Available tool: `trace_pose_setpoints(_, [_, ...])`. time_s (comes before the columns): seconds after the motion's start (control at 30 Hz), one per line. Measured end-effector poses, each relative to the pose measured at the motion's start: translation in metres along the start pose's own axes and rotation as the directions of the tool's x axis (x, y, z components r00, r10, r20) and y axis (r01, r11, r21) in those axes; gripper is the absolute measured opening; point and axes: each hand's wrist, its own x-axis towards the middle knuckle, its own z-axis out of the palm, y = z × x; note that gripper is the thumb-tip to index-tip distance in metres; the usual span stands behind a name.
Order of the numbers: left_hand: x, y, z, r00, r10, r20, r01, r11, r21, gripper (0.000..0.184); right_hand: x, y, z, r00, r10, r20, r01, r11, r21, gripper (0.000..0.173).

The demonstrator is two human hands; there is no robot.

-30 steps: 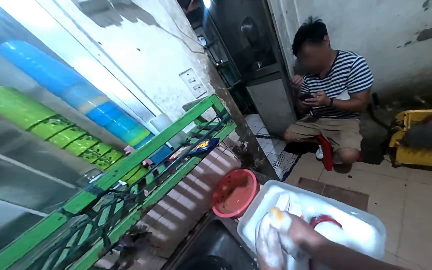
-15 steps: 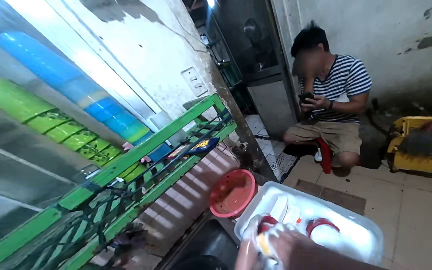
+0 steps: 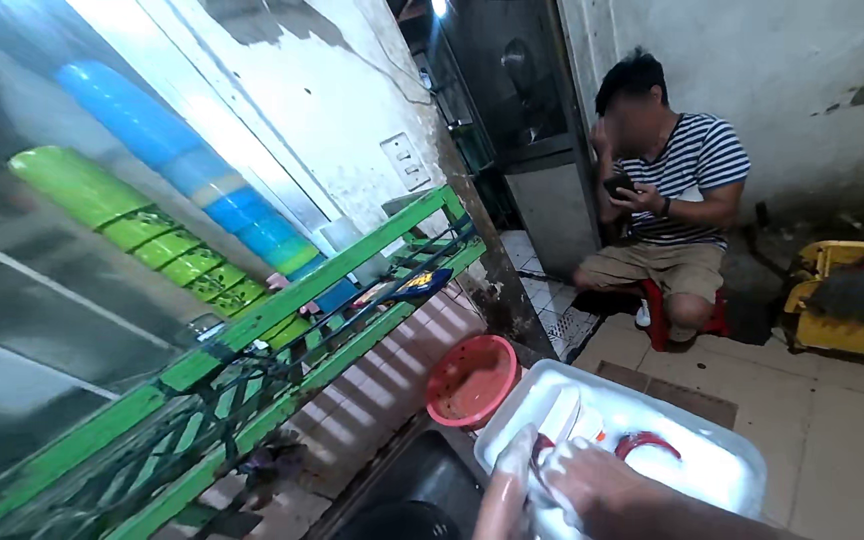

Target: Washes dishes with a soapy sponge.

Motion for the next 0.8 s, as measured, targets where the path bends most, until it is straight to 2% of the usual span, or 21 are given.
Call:
trace_pose_setpoints(0.03, [0.003,-0.01,0.004,0.983,0.152,-0.099,-0.141,0.984,0.108,0.036,0.01,-0.007,-0.012,0.985,0.144,0.092,-0.154,0.981,0.117,0.032])
trace_pose_setpoints(0.07, [0.005,-0.02,0.009,0.925,0.344,-0.163,-0.301,0.922,0.242,0.04,0.019,-0.014,-0.023,0.954,0.255,0.155,-0.285,0.932,0.225,0.04])
trace_pose_setpoints(0.1, [0.006,-0.029,0.012,0.836,0.514,-0.19,-0.44,0.836,0.329,0.044,0.023,-0.02,-0.028,0.938,0.305,0.165,-0.341,0.897,0.28,0.048])
trace_pose_setpoints(0.13, [0.01,-0.036,0.013,0.779,0.59,-0.213,-0.507,0.792,0.34,0.044,0.021,-0.025,-0.029,0.936,0.315,0.156,-0.346,0.902,0.258,0.052])
trace_pose_setpoints(0.17, [0.013,-0.038,0.011,0.802,0.558,-0.213,-0.493,0.82,0.29,0.038,0.015,-0.025,-0.021,0.955,0.273,0.119,-0.292,0.938,0.185,0.051])
trace_pose_setpoints(0.2, [0.012,-0.032,0.008,0.886,0.428,-0.176,-0.386,0.894,0.228,0.032,0.005,-0.019,-0.008,0.984,0.173,0.048,-0.177,0.981,0.079,0.042])
trace_pose_setpoints(0.23, [0.007,-0.012,0.004,0.974,0.21,-0.088,-0.193,0.966,0.171,0.032,-0.003,-0.011,0.005,0.999,0.047,-0.022,-0.048,0.999,-0.019,0.034])
trace_pose_setpoints(0.27, [0.004,0.002,-0.003,0.999,0.045,0.014,-0.046,0.986,0.158,0.034,-0.007,-0.002,0.015,0.995,-0.064,-0.071,0.057,0.995,-0.084,0.029])
trace_pose_setpoints(0.3, [0.003,0.009,-0.007,0.998,-0.03,0.064,0.02,0.987,0.157,0.036,-0.006,0.002,0.015,0.993,-0.096,-0.075,0.089,0.992,-0.09,0.026])
trace_pose_setpoints(0.33, [0.001,0.008,-0.006,0.999,0.005,0.041,-0.012,0.987,0.162,0.035,-0.002,-0.002,0.007,0.998,-0.044,-0.042,0.043,0.998,-0.038,0.026])
trace_pose_setpoints(0.37, [-0.001,0.0,-0.002,0.991,0.122,-0.047,-0.111,0.976,0.189,0.033,0.004,-0.011,-0.004,0.997,0.071,0.021,-0.073,0.995,0.068,0.03])
trace_pose_setpoints(0.43, [-0.004,-0.012,0.008,0.897,0.403,-0.18,-0.338,0.89,0.307,0.043,0.016,-0.024,-0.02,0.964,0.254,0.08,-0.266,0.932,0.247,0.048])
trace_pose_setpoints(0.47, [-0.004,-0.014,0.011,0.857,0.471,-0.21,-0.391,0.86,0.329,0.043,0.015,-0.028,-0.021,0.965,0.257,0.06,-0.263,0.933,0.245,0.052])
trace_pose_setpoints(0.5, [-0.003,-0.013,0.011,0.873,0.441,-0.21,-0.369,0.877,0.309,0.037,0.011,-0.029,-0.017,0.977,0.209,0.034,-0.212,0.959,0.189,0.052])
trace_pose_setpoints(0.57, [0.002,-0.002,0.001,0.983,0.171,-0.064,-0.151,0.957,0.247,0.033,-0.004,-0.018,0.0,1.0,0.025,-0.013,-0.025,1.0,-0.011,0.037])
trace_pose_setpoints(0.6, [0.005,0.003,-0.006,0.998,0.04,0.049,-0.051,0.964,0.26,0.037,-0.01,-0.012,0.003,0.999,-0.038,0.008,0.038,0.997,-0.061,0.035])
trace_pose_setpoints(0.63, [0.006,0.004,-0.009,0.995,-0.006,0.096,-0.022,0.959,0.283,0.039,-0.011,-0.01,0.002,0.998,-0.055,0.01,0.056,0.996,-0.066,0.034])
trace_pose_setpoints(0.67, [0.003,0.002,-0.007,0.997,0.047,0.059,-0.062,0.957,0.282,0.037,-0.008,-0.012,-0.002,1.0,-0.009,0.001,0.009,1.0,-0.014,0.034])
trace_pose_setpoints(0.7, [-0.002,-0.003,-0.001,0.984,0.173,-0.027,-0.159,0.947,0.278,0.034,-0.003,-0.016,-0.005,0.996,0.086,-0.006,-0.086,0.992,0.093,0.038])
trace_pose_setpoints(0.77, [-0.008,-0.016,0.011,0.864,0.475,-0.167,-0.42,0.863,0.281,0.045,0.01,-0.022,-0.013,0.974,0.222,-0.043,-0.196,0.923,0.332,0.052])
trace_pose_setpoints(0.8, [-0.009,-0.019,0.013,0.838,0.507,-0.203,-0.465,0.857,0.221,0.045,0.012,-0.025,-0.019,0.977,0.21,-0.022,-0.187,0.908,0.376,0.057])
